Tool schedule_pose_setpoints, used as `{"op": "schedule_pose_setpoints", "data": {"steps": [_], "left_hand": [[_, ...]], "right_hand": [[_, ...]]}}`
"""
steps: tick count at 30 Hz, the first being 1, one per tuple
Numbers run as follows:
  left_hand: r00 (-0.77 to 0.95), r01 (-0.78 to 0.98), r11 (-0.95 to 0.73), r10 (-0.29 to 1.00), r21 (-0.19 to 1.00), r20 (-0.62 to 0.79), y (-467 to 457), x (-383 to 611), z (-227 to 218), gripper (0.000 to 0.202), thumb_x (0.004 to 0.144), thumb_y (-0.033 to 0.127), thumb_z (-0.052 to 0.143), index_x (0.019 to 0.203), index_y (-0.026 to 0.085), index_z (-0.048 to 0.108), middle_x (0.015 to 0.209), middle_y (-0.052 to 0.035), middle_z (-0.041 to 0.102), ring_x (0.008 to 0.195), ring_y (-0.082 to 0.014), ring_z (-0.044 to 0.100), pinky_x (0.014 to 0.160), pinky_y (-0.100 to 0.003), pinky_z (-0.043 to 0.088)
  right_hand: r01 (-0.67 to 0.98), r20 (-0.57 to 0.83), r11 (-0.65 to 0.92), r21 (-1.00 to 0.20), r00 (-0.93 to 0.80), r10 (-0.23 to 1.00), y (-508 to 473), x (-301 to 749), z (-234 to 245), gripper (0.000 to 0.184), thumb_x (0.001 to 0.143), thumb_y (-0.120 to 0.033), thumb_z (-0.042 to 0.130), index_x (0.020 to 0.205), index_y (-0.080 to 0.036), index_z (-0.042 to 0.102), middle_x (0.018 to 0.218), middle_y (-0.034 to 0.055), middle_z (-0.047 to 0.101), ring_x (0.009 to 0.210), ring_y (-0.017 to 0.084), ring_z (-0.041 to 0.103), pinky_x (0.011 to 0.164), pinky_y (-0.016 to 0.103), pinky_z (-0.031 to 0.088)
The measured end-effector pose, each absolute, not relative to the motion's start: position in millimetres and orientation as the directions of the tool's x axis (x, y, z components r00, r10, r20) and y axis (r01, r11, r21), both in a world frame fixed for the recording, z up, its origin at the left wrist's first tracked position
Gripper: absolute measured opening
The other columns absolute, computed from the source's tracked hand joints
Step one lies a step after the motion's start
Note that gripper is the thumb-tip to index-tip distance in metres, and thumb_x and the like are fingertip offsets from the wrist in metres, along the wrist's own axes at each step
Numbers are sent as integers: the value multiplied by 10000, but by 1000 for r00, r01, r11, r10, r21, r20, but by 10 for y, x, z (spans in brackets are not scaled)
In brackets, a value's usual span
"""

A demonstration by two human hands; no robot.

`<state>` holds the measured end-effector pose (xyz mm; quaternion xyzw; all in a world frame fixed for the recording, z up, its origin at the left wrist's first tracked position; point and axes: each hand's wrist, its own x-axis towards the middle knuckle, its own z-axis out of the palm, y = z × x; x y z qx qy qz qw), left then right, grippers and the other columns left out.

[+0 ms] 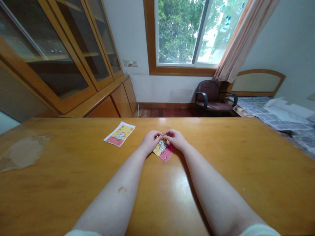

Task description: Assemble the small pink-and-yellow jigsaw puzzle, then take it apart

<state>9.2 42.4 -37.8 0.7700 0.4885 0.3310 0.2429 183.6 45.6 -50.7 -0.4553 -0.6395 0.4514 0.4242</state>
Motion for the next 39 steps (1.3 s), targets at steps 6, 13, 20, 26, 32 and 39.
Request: {"op": "schedule_pose_setpoints", "data": {"steps": [6, 13, 20, 26, 32, 39], "left_hand": [[293, 597, -396, 917, 698, 270, 398, 97, -359, 156, 818, 271, 559, 897, 180, 659, 902, -48, 670, 859, -189, 600, 795, -313, 467], [262, 567, -364, 930, 739, 256, 402, 85, -361, 187, 837, 226, 503, 962, 182, 634, 952, -56, 681, 871, -187, 615, 801, -318, 484], [228, 442, -263, 958, 858, 176, 400, 95, -391, 215, 796, 253, 577, 1001, 189, 595, 845, -30, 691, 753, -167, 649, 704, -288, 511], [241, 423, -277, 952, 863, 187, 406, 98, -412, 172, 761, 295, 628, 890, 181, 623, 801, -22, 681, 764, -167, 645, 705, -284, 512], [228, 354, -258, 956, 899, 185, 439, 94, -447, 217, 746, 322, 640, 902, 171, 647, 755, -22, 675, 716, -160, 631, 664, -274, 508], [196, 322, -238, 964, 916, 182, 468, 79, -495, 211, 759, 339, 637, 889, 180, 683, 818, -40, 716, 759, -171, 656, 728, -300, 520]], "right_hand": [[408, 107, 252, -877, -347, 932, 382, 1798, -453, 434, 558, -141, 783, 965, -171, 634, 815, -7, 661, 719, 132, 579, 674, 250, 451], [386, 86, 167, -907, -219, 972, 456, 1823, -517, 149, 697, -138, 666, 843, -166, 675, 712, -10, 658, 642, 118, 572, 623, 238, 453], [307, 155, 204, -930, -176, 972, 457, 1841, -502, 188, 717, -277, 703, 867, -165, 702, 802, 34, 707, 724, 149, 620, 701, 274, 486], [357, 161, 208, -911, -159, 974, 451, 1843, -510, 165, 760, -320, 658, 804, -169, 708, 746, 30, 703, 697, 157, 618, 661, 266, 460], [510, 235, 259, -820, -112, 965, 434, 1850, -464, 156, 773, -328, 667, 802, -188, 730, 806, 53, 712, 754, 176, 614, 718, 292, 458], [583, 314, 328, -743, -130, 941, 426, 1863, -456, 158, 785, -355, 674, 749, -221, 748, 745, 50, 685, 735, 179, 606, 684, 285, 439]]}}
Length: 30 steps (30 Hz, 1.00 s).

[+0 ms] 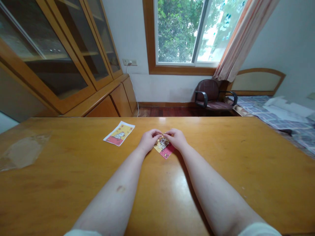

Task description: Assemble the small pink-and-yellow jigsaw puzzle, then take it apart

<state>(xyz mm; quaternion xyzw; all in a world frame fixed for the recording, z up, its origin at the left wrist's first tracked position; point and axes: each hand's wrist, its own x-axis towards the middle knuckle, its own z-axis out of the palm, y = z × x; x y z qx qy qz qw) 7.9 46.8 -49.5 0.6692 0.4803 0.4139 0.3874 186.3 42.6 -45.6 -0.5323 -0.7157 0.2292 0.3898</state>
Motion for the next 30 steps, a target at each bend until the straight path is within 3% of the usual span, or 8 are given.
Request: {"op": "schedule_pose_setpoints", "data": {"steps": [7, 13, 21, 25, 27, 30], "left_hand": [[175, 303, -223, 969, 926, 176, 448, 86, -456, 204, 751, 334, 643, 866, 173, 694, 816, -41, 727, 768, -175, 663, 741, -305, 519], [238, 399, -269, 954, 876, 185, 377, 97, -369, 156, 768, 284, 623, 848, 184, 712, 836, -27, 729, 799, -184, 659, 752, -293, 514], [132, 738, -194, 981, 646, 144, 442, 11, -364, 222, 839, 265, 558, 960, 229, 740, 961, -43, 738, 912, -208, 651, 848, -308, 489], [88, 844, -174, 978, 507, 189, 456, -19, -385, 274, 839, 264, 531, 1032, 255, 725, 1063, -45, 716, 1042, -243, 607, 937, -357, 451], [57, 864, -149, 978, 481, 199, 451, -24, -379, 314, 826, 218, 506, 1063, 253, 709, 1103, -48, 701, 1063, -244, 598, 949, -361, 444], [9, 876, -85, 987, 475, 161, 428, -20, -342, 323, 813, 182, 462, 1014, 242, 708, 1067, -52, 706, 1010, -237, 619, 896, -349, 467]], "right_hand": [[599, 332, 341, -725, -131, 934, 405, 1848, -427, 162, 778, -351, 679, 718, -211, 734, 733, 52, 677, 718, 175, 600, 675, 284, 433], [667, 300, 238, -706, -23, 954, 477, 1894, -466, 177, 777, -334, 660, 659, -213, 712, 731, 57, 689, 740, 195, 607, 706, 303, 423], [789, 175, 39, -613, 87, 981, 482, 1927, -438, 174, 766, -397, 692, 732, -230, 728, 803, 45, 710, 829, 196, 609, 763, 293, 395], [818, 165, -56, -573, 182, 969, 484, 1952, -430, 218, 785, -393, 670, 919, -231, 727, 937, 43, 716, 927, 212, 607, 812, 316, 397], [817, 203, -24, -576, 172, 964, 478, 1953, -426, 241, 819, -343, 634, 1014, -224, 709, 1000, 51, 706, 976, 215, 593, 852, 328, 390], [818, 253, 159, -554, -16, 967, 440, 1920, -419, 226, 844, -333, 607, 1014, -230, 715, 1021, 51, 696, 999, 213, 563, 891, 342, 371]]}}
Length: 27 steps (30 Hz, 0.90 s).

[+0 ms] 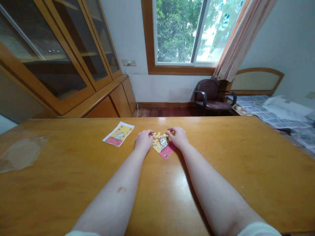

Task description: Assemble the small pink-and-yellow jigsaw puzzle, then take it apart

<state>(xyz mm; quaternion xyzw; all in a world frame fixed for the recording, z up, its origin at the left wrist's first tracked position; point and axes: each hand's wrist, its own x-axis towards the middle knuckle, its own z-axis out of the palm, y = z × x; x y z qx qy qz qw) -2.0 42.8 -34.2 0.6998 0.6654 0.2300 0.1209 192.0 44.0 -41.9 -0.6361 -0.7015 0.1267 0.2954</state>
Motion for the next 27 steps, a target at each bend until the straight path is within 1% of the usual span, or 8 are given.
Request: {"op": "schedule_pose_setpoints", "data": {"steps": [3, 5, 8, 11, 14, 17, 23, 27], "left_hand": [[6, 902, -58, 993, 427, 121, 389, 2, -295, 270, 808, 226, 468, 925, 247, 711, 970, -54, 721, 933, -254, 636, 840, -370, 481], [62, 911, -100, 992, 401, 107, 369, 24, -281, 249, 782, 240, 506, 929, 252, 707, 944, -50, 720, 920, -260, 635, 839, -380, 481], [189, 883, -220, 975, 415, 115, 373, 51, -311, 299, 753, 215, 542, 1009, 238, 693, 1002, -57, 703, 966, -251, 623, 879, -367, 475], [300, 821, -324, 946, 470, 127, 414, 62, -374, 325, 790, 170, 501, 1057, 195, 683, 1069, -84, 682, 1011, -228, 614, 922, -338, 467], [280, 785, -316, 948, 532, 150, 448, 53, -412, 342, 835, 150, 444, 1098, 163, 664, 1105, -102, 670, 1038, -217, 606, 952, -333, 460], [253, 770, -312, 950, 557, 183, 434, 40, -399, 386, 811, 122, 435, 1135, 163, 641, 1126, -94, 659, 1046, -206, 600, 956, -323, 459], [415, 805, -445, 895, 393, 163, 350, 56, -344, 457, 717, 147, 538, 1150, 239, 649, 1109, -60, 657, 1043, -242, 581, 953, -367, 447], [432, 782, -462, 886, 418, 172, 362, 64, -359, 405, 765, 140, 507, 1133, 225, 654, 1097, -62, 662, 1032, -223, 590, 941, -340, 454]], "right_hand": [[807, 228, 333, -488, -251, 941, 396, 1869, -419, 271, 780, -420, 687, 997, -264, 730, 1042, 51, 680, 1021, 236, 518, 912, 379, 344], [810, 190, 361, -461, -308, 932, 382, 1850, -424, 326, 731, -436, 735, 1018, -280, 727, 1058, 55, 666, 1027, 246, 496, 916, 398, 328], [815, 167, 342, -468, -299, 940, 390, 1846, -427, 299, 717, -416, 758, 977, -271, 731, 1036, 55, 661, 998, 235, 498, 891, 384, 330], [802, 185, 331, -498, -274, 944, 406, 1850, -419, 213, 712, -361, 771, 880, -238, 725, 938, 41, 674, 928, 209, 520, 846, 347, 343], [773, 213, 338, -537, -263, 941, 420, 1854, -419, 114, 720, -296, 762, 782, -218, 707, 815, 19, 677, 834, 181, 541, 787, 309, 355], [722, 243, 333, -607, -230, 942, 444, 1868, -445, 72, 728, -256, 747, 735, -210, 692, 736, -1, 661, 739, 149, 551, 713, 269, 368], [657, 253, 275, -702, -131, 958, 483, 1884, -493, 80, 791, -239, 673, 857, -195, 687, 778, 9, 657, 715, 140, 564, 682, 254, 409], [650, 302, 310, -694, -128, 945, 485, 1879, -480, 132, 830, -198, 619, 943, -187, 687, 901, 48, 659, 831, 156, 580, 773, 274, 434]]}}
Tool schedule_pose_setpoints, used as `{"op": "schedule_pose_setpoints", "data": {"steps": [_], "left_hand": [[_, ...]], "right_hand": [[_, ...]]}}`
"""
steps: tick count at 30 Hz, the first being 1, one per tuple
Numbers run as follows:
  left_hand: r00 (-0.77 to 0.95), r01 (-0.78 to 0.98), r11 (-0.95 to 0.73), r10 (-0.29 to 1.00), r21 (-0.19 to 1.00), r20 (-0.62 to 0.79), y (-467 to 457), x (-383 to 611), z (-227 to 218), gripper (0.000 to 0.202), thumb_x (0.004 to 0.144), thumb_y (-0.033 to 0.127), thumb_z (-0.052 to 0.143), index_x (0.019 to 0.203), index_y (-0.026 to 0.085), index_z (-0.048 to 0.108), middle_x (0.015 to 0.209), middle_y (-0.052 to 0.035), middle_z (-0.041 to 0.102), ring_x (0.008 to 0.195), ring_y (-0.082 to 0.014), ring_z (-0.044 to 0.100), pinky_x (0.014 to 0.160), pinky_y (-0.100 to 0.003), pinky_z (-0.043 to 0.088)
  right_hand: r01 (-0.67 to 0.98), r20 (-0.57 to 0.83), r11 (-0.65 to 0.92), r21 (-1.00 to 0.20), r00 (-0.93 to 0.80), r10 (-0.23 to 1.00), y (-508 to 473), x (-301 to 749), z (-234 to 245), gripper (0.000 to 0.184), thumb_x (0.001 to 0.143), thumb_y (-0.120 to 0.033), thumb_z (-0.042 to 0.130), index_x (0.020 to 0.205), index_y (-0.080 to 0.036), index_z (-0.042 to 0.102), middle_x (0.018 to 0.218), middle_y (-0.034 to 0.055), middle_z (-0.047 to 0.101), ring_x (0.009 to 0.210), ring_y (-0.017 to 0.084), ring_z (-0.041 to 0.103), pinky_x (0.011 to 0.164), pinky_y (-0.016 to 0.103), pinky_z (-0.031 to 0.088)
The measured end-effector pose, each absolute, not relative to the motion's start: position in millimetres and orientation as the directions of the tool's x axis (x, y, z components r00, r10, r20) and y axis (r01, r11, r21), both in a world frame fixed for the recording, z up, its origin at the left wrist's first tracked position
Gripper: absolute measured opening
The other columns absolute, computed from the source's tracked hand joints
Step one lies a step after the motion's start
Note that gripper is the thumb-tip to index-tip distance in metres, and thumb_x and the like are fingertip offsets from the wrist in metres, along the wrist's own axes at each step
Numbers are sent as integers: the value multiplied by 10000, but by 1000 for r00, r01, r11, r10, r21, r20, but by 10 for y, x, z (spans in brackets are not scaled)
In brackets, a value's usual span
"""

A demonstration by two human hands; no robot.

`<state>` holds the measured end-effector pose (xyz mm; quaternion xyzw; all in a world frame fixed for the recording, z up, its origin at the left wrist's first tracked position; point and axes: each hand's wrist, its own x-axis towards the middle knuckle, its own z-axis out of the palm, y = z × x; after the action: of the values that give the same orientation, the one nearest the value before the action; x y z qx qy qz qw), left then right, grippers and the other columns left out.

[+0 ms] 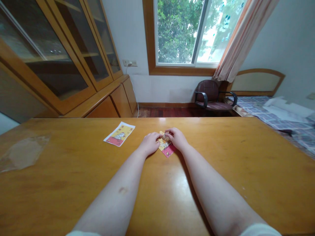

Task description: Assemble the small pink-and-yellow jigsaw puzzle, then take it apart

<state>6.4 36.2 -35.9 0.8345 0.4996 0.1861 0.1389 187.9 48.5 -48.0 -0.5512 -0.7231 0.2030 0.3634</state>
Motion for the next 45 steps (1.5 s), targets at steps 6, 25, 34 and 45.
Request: {"op": "schedule_pose_setpoints", "data": {"steps": [6, 25, 34, 45], "left_hand": [[431, 766, -464, 884, 446, 179, 396, 56, -396, 353, 809, 154, 525, 1136, 211, 644, 1104, -75, 661, 1027, -217, 602, 935, -338, 469], [218, 875, -292, 950, 386, 225, 369, 33, -307, 231, 823, 257, 541, 985, 245, 706, 1030, -51, 691, 989, -241, 602, 910, -368, 461], [278, 885, -319, 946, 340, 164, 360, 44, -333, 267, 810, 352, 583, 1031, 253, 695, 1003, -56, 698, 961, -244, 603, 868, -353, 455], [260, 764, -355, 933, 538, 247, 344, 82, -257, 241, 825, 335, 576, 1011, 218, 675, 1013, -57, 697, 986, -223, 605, 906, -343, 460]], "right_hand": [[624, 305, 329, -709, -150, 940, 487, 1879, -490, 128, 872, -210, 554, 887, -197, 680, 882, 39, 678, 840, 161, 598, 790, 282, 441], [595, 246, 244, -766, -79, 966, 446, 1873, -438, 131, 842, -259, 601, 888, -208, 713, 836, 27, 717, 768, 155, 625, 721, 263, 449], [569, 230, 205, -796, -30, 973, 421, 1870, -397, 135, 846, -270, 587, 875, -213, 706, 816, 17, 709, 760, 155, 622, 717, 264, 446], [574, 257, 251, -779, -72, 964, 431, 1859, -449, 125, 805, -302, 609, 849, -200, 666, 800, 6, 691, 727, 141, 607, 695, 257, 453]]}}
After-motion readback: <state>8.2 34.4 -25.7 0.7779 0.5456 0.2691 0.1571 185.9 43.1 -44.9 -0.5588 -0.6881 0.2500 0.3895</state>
